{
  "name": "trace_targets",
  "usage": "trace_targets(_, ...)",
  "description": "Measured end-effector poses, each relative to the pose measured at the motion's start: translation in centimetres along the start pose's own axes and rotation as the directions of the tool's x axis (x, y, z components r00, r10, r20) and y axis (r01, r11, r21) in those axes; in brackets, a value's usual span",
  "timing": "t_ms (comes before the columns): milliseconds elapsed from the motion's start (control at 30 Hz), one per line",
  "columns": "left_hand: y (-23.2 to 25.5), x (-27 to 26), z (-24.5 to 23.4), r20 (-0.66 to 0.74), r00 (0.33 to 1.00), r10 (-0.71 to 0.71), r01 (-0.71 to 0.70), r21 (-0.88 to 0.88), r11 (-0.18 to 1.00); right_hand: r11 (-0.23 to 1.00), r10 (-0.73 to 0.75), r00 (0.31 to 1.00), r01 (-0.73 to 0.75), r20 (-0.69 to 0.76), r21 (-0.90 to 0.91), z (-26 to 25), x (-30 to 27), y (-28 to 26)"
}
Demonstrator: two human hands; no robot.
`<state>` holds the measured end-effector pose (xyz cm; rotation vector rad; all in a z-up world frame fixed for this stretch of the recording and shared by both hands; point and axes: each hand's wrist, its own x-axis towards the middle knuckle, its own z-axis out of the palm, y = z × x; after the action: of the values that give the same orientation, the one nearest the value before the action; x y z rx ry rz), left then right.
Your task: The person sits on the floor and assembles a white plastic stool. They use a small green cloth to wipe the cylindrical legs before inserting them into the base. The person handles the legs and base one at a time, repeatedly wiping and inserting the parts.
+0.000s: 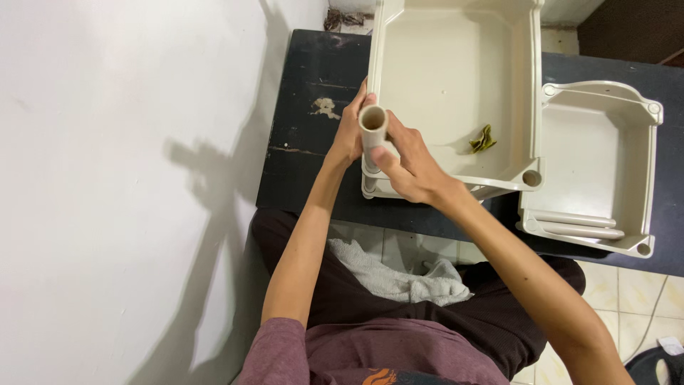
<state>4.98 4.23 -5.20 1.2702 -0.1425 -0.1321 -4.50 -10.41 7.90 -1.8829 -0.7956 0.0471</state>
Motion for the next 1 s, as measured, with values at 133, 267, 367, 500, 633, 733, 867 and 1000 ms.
trace_targets(133,-1.6,0.0,-0.2,-0.081,0.990,0.115,-0.089,0.275,0.957,0.936,0.055,0.994,-0.019,-0.093,0.351,2.4,0.1,1.5)
trace_targets(267,-1.4,-0.4,-0.2,-0.082,0.992,0.094,-0.073,0.227,0.971,0.913,0.141,0.972,-0.055,-0.186,0.404,4.0,1.0,2.5)
trace_targets(367,-1.2,-0.6,0.0,-0.084,0.992,0.091,-0.071,0.214,0.974,0.920,0.180,0.966,-0.099,-0.187,0.379,4.3,1.6,2.8)
trace_targets(500,-0.9,-0.1,0.3,-0.088,0.995,0.052,-0.033,0.203,0.979,0.869,0.300,0.953,-0.250,-0.052,0.427,3.2,2.4,1.8)
trace_targets(633,-0.3,-0.4,0.3,-0.107,0.992,0.068,-0.028,0.340,0.940,0.861,0.333,0.943,-0.289,-0.033,0.418,2.5,2.8,-1.0)
trace_targets(733,0.6,-0.4,0.2,-0.086,0.993,0.075,-0.031,0.430,0.902,0.916,0.310,0.937,-0.250,-0.158,0.315,2.3,3.2,-3.1)
trace_targets(867,0.8,-0.5,-0.1,-0.075,0.996,0.044,-0.004,0.466,0.885,0.934,0.209,0.906,-0.073,-0.368,0.350,3.5,3.9,-4.0)
trace_targets(1000,-0.2,0.0,-0.2,-0.051,0.996,0.077,-0.045,0.464,0.885,0.953,0.191,0.930,-0.099,-0.315,0.288,2.9,4.1,-2.7)
